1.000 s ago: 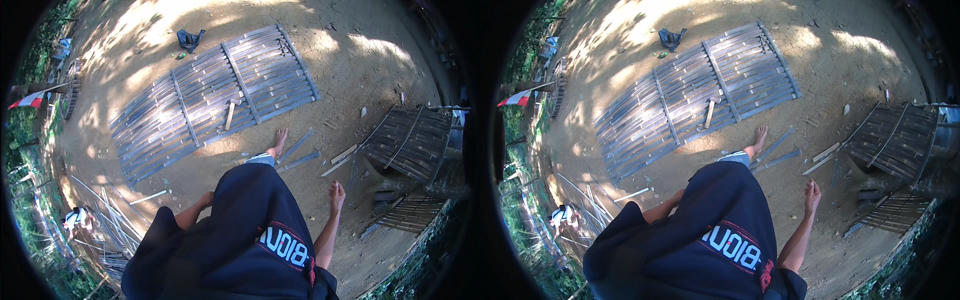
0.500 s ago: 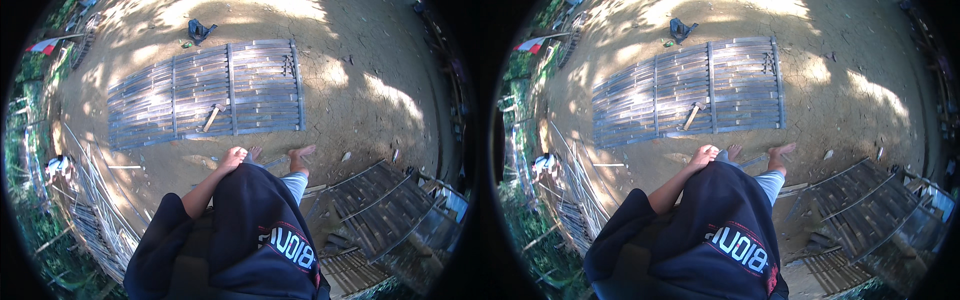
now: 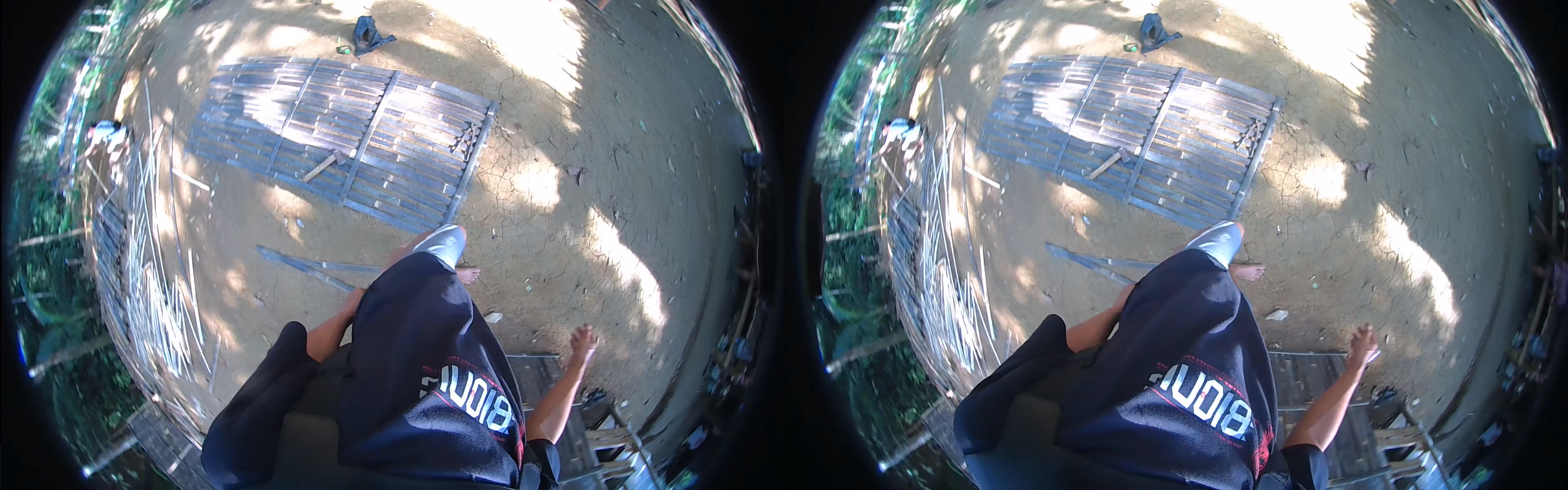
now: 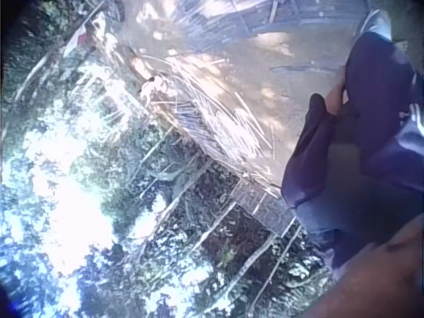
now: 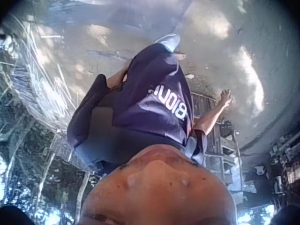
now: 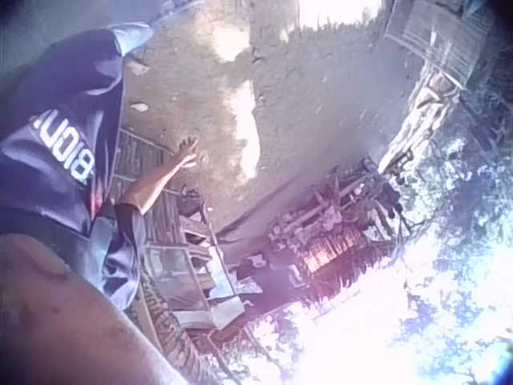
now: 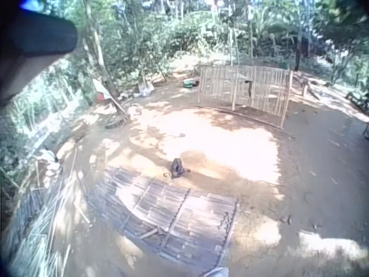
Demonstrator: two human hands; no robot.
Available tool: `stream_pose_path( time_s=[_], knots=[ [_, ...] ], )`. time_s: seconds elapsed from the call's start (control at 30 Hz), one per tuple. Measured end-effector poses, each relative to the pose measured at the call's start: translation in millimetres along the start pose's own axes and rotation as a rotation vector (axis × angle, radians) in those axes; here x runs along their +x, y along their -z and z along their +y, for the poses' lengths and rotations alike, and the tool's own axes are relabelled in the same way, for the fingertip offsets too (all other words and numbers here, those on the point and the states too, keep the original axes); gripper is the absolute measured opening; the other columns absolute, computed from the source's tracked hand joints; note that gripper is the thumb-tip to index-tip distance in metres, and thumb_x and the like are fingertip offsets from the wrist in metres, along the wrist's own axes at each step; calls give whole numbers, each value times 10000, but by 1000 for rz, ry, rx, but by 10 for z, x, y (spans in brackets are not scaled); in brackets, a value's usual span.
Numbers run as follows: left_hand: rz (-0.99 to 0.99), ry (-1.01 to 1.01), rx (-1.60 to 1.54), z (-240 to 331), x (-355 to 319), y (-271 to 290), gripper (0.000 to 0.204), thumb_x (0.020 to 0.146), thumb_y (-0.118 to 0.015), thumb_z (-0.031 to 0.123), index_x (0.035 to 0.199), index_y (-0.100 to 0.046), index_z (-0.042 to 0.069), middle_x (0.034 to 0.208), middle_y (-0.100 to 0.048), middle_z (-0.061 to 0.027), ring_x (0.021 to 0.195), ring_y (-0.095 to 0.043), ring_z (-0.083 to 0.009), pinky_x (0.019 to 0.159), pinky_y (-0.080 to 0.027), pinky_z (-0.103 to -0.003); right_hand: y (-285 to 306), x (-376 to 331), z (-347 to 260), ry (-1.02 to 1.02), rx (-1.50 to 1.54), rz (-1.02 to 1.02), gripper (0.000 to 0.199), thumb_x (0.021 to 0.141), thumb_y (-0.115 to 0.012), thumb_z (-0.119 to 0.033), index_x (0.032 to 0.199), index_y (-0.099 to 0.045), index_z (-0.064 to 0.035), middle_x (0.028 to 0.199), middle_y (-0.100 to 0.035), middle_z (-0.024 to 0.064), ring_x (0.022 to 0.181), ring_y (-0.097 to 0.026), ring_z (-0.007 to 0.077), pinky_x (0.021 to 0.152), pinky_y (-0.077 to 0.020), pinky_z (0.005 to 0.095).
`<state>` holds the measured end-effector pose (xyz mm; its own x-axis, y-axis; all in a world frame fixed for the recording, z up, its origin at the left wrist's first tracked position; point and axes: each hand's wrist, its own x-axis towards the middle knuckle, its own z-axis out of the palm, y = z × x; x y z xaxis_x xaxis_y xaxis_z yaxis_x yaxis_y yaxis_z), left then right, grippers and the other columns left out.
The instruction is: The person aligns bamboo strips on a flat surface, retrieves nails from a plastic bag, and secures the strips using a hammer.
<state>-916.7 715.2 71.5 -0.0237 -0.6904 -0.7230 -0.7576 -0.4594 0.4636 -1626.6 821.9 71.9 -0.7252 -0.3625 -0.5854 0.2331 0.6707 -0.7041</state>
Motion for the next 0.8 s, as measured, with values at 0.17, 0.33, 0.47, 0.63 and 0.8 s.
stream_pose_path(
  time_s=[0.17, 0.33, 0.47, 0.63, 0.8],
  knots=[
    [139, 298, -85, 693, 172, -574, 589, 1043, -443, 461, 922, -740, -33, 962, -695, -331, 991, -656, -530, 887, -509, -571, -144, 1082, -1919, 356, -45, -147, 522, 1046, -571, -453, 1412, -602, -83, 1235, -697, 142, 977, -677, 205, 855, -539, 329],
    [234, 328, -118, 1340, 705, -1207, 436, 986, -542, 393, 981, -736, 2, 1024, -700, -307, 1022, -662, -493, 901, -513, -554, -308, 1882, -2524, 367, -360, -350, 565, 1048, -548, -479, 1423, -583, -58, 1260, -692, 156, 1028, -677, 224, 910, -544, 366],
    [225, 296, -6, 2319, 1210, -1770, 248, 838, -655, 240, 1012, -771, 106, 1035, -725, -246, 990, -697, -403, 888, -541, -500, 257, 2182, -1808, 101, -103, -163, 493, 1009, -642, -435, 1289, -645, -28, 1133, -712, 158, 830, -690, 210, 689, -578, 355],
    [337, 224, -335, 3563, 1528, -1995, 190, 837, -692, 204, 971, -780, 102, 965, -755, -177, 909, -722, -338, 822, -562, -449, 617, 2336, -1031, -341, -175, -352, 472, 1000, -646, -428, 1266, -649, -39, 1088, -706, 149, 807, -675, 207, 641, -560, 346],
    [497, 389, -643, 4267, 1805, -2087, 158, 890, -703, 183, 951, -774, 55, 835, -756, -131, 738, -726, -232, 700, -564, -382, 638, 3184, -1551, -441, -406, -533, 447, 1005, -625, -403, 1281, -641, -52, 1103, -702, 125, 879, -674, 216, 691, -562, 371]
  ],
)
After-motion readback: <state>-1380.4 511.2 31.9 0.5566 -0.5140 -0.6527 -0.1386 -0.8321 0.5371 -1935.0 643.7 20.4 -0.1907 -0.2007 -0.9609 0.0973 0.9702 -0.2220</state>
